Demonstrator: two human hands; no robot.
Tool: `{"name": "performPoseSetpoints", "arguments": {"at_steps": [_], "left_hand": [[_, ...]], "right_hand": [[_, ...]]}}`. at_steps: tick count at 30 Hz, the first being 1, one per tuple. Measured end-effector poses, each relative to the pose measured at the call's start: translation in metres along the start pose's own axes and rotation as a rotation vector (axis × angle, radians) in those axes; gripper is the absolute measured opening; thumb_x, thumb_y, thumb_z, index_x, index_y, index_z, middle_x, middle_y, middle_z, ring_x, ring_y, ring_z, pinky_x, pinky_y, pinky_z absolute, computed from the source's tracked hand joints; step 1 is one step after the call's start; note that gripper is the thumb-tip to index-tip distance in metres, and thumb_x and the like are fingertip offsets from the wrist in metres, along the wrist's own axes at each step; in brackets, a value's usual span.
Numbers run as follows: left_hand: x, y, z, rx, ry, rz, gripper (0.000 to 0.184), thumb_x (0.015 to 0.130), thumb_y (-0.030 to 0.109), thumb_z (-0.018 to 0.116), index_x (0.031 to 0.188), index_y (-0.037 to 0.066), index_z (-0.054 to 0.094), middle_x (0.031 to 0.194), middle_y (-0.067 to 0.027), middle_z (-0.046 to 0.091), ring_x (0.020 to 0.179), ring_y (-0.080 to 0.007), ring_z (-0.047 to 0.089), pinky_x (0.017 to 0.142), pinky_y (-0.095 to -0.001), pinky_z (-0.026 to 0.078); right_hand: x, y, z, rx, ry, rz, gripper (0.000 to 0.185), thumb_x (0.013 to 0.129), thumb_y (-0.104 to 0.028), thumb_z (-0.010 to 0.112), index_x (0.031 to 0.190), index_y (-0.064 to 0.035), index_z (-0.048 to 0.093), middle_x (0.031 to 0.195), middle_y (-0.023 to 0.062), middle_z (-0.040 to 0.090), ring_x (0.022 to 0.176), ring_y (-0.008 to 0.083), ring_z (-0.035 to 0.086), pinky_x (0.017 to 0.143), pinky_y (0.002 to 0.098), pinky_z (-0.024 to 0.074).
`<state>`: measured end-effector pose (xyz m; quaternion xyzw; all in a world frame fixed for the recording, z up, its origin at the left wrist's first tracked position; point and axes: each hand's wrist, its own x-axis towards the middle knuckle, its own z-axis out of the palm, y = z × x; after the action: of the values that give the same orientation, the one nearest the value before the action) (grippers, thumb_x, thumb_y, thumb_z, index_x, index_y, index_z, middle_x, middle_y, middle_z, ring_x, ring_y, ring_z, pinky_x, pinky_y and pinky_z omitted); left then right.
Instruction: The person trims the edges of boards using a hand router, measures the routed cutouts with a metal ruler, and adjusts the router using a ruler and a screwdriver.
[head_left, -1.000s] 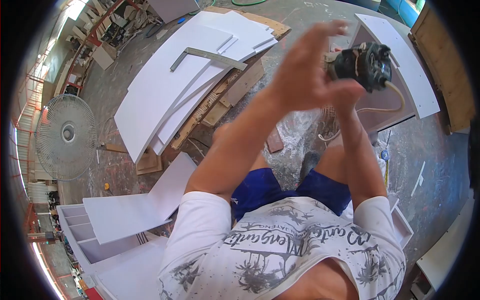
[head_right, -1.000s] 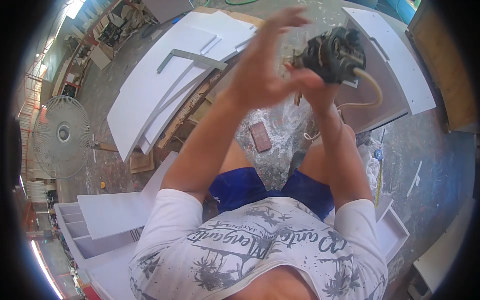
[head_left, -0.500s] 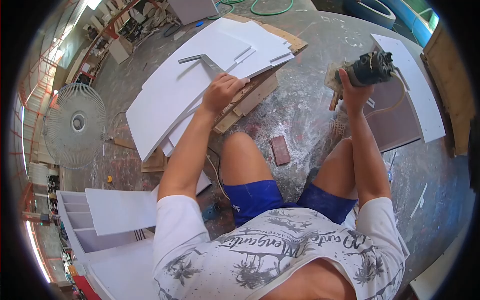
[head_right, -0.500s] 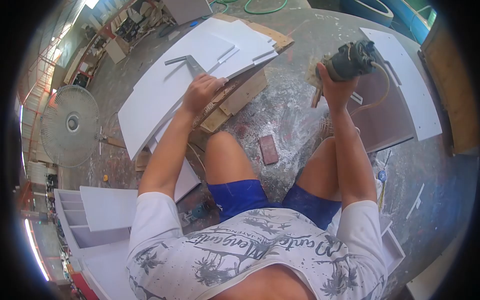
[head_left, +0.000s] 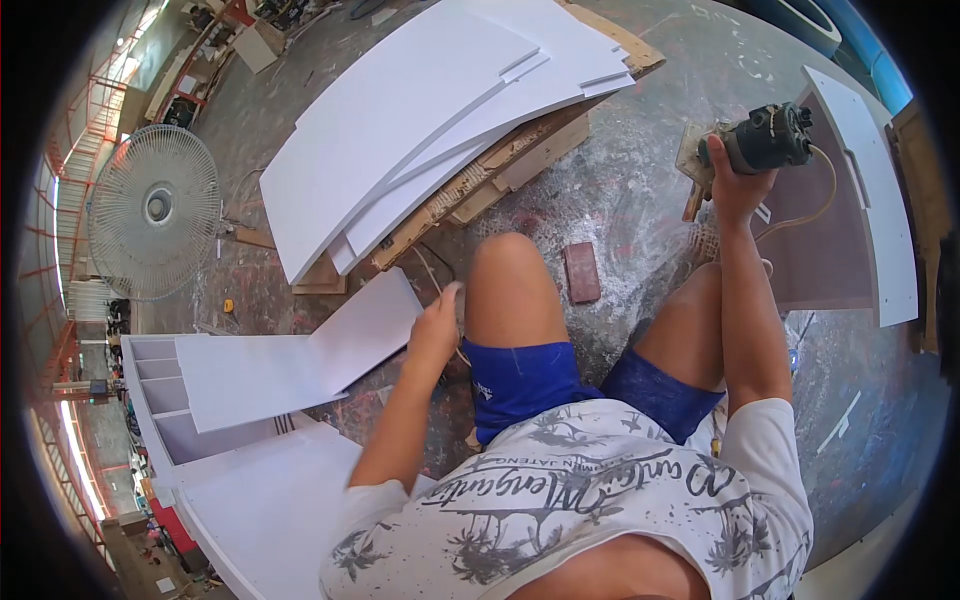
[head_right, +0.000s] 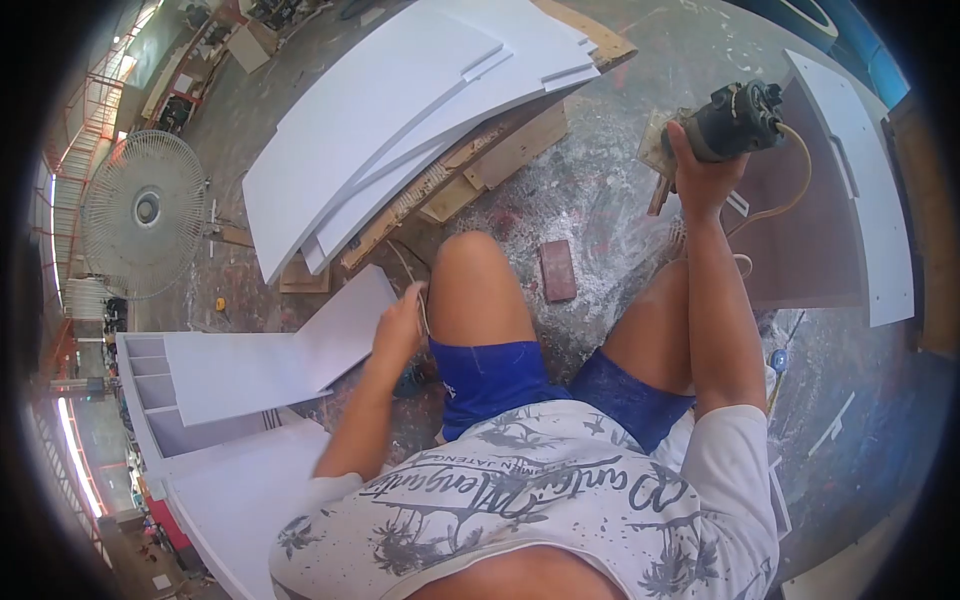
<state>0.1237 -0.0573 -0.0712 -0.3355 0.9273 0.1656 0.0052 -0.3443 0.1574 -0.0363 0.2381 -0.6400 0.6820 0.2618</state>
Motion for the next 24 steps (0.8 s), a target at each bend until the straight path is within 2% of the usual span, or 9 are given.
{"name": "performPoseSetpoints", "arguments": {"at_steps": [2, 4, 9, 12, 14, 17, 19, 22, 24], "left_hand": [[-0.019, -0.052, 0.074, -0.005, -0.100, -0.314, 0.046, 0.090, -0.001, 0.055, 0.134, 0.009, 0.053, 0.114, -0.0276, 0.069, 0.097, -0.0525, 0.067, 0.084, -0.0585, 0.054], [-0.051, -0.083, 0.134, -0.081, -0.201, -0.432, 0.039, 0.092, 0.003, 0.057, 0.130, 0.007, 0.055, 0.115, -0.0295, 0.069, 0.104, -0.0500, 0.066, 0.088, -0.0566, 0.054], [-0.120, -0.184, 0.315, -0.409, -0.071, -0.002, 0.027, 0.095, 0.018, 0.061, 0.117, 0.002, 0.062, 0.110, -0.0287, 0.070, 0.100, -0.0488, 0.067, 0.085, -0.0536, 0.055], [-0.101, -0.153, 0.262, -0.262, -0.159, -0.116, 0.021, 0.098, 0.018, 0.057, 0.110, 0.002, 0.066, 0.109, -0.0248, 0.071, 0.104, -0.0474, 0.066, 0.086, -0.0507, 0.055], [-0.058, -0.063, 0.129, -0.109, -0.189, -0.490, 0.017, 0.097, 0.012, 0.057, 0.106, 0.003, 0.068, 0.109, -0.0210, 0.070, 0.106, -0.0433, 0.066, 0.087, -0.0481, 0.053], [-0.007, -0.040, 0.036, -0.069, 0.486, -0.067, 0.013, 0.093, 0.007, 0.060, 0.104, 0.007, 0.068, 0.098, -0.0160, 0.068, 0.092, -0.0376, 0.066, 0.082, -0.0476, 0.053], [0.032, -0.042, -0.031, 0.093, 0.742, 0.123, 0.017, 0.092, 0.012, 0.064, 0.107, 0.008, 0.069, 0.107, -0.0144, 0.066, 0.107, -0.0379, 0.062, 0.094, -0.0488, 0.048], [0.067, -0.044, -0.129, 0.680, 0.765, -0.074, 0.050, 0.086, 0.004, 0.064, 0.135, 0.012, 0.061, 0.127, -0.0147, 0.065, 0.121, -0.0363, 0.061, 0.101, -0.0460, 0.049], [0.072, -0.077, -0.150, 0.796, 0.502, -0.182, 0.061, 0.086, 0.002, 0.063, 0.145, 0.014, 0.053, 0.141, -0.0146, 0.059, 0.131, -0.0377, 0.056, 0.107, -0.0455, 0.047]], "right_hand": [[0.003, 0.001, -0.002, -0.032, 0.015, -0.012, 0.076, 0.072, -0.024, 0.097, 0.129, 0.0020, 0.054, 0.114, 0.0102, 0.066, 0.101, 0.0194, 0.066, 0.091, 0.0336, 0.0528], [0.002, 0.006, -0.006, -0.099, 0.014, -0.018, 0.076, 0.073, -0.024, 0.097, 0.130, 0.0019, 0.053, 0.115, 0.0103, 0.066, 0.102, 0.0196, 0.065, 0.092, 0.0337, 0.0525], [0.001, -0.004, -0.010, -0.060, 0.058, 0.005, 0.072, 0.076, -0.026, 0.096, 0.128, 0.0009, 0.055, 0.113, 0.0087, 0.065, 0.101, 0.0186, 0.065, 0.092, 0.0321, 0.0520], [-0.002, -0.010, -0.011, -0.013, 0.090, 0.008, 0.067, 0.078, -0.025, 0.095, 0.126, 0.0003, 0.056, 0.112, 0.0080, 0.066, 0.100, 0.0178, 0.065, 0.091, 0.0310, 0.0520], [0.001, -0.010, -0.013, 0.008, 0.098, -0.005, 0.066, 0.078, -0.025, 0.095, 0.126, 0.0004, 0.056, 0.113, 0.0082, 0.066, 0.100, 0.0178, 0.065, 0.091, 0.0307, 0.0520], [0.001, -0.010, -0.017, -0.014, 0.091, -0.005, 0.068, 0.077, -0.024, 0.095, 0.127, 0.0007, 0.055, 0.114, 0.0087, 0.065, 0.102, 0.0181, 0.065, 0.092, 0.0314, 0.0517], [0.001, -0.008, -0.018, -0.029, 0.065, 0.031, 0.074, 0.076, -0.024, 0.096, 0.131, 0.0013, 0.053, 0.116, 0.0095, 0.064, 0.104, 0.0187, 0.064, 0.094, 0.0333, 0.0511], [0.001, -0.001, -0.017, -0.013, 0.084, -0.001, 0.073, 0.075, -0.023, 0.096, 0.130, 0.0010, 0.054, 0.116, 0.0095, 0.064, 0.104, 0.0194, 0.064, 0.094, 0.0341, 0.0511], [-0.001, 0.000, -0.018, -0.025, 0.083, -0.011, 0.073, 0.075, -0.024, 0.096, 0.130, 0.0007, 0.055, 0.116, 0.0098, 0.064, 0.105, 0.0201, 0.064, 0.094, 0.0347, 0.0510]]}}
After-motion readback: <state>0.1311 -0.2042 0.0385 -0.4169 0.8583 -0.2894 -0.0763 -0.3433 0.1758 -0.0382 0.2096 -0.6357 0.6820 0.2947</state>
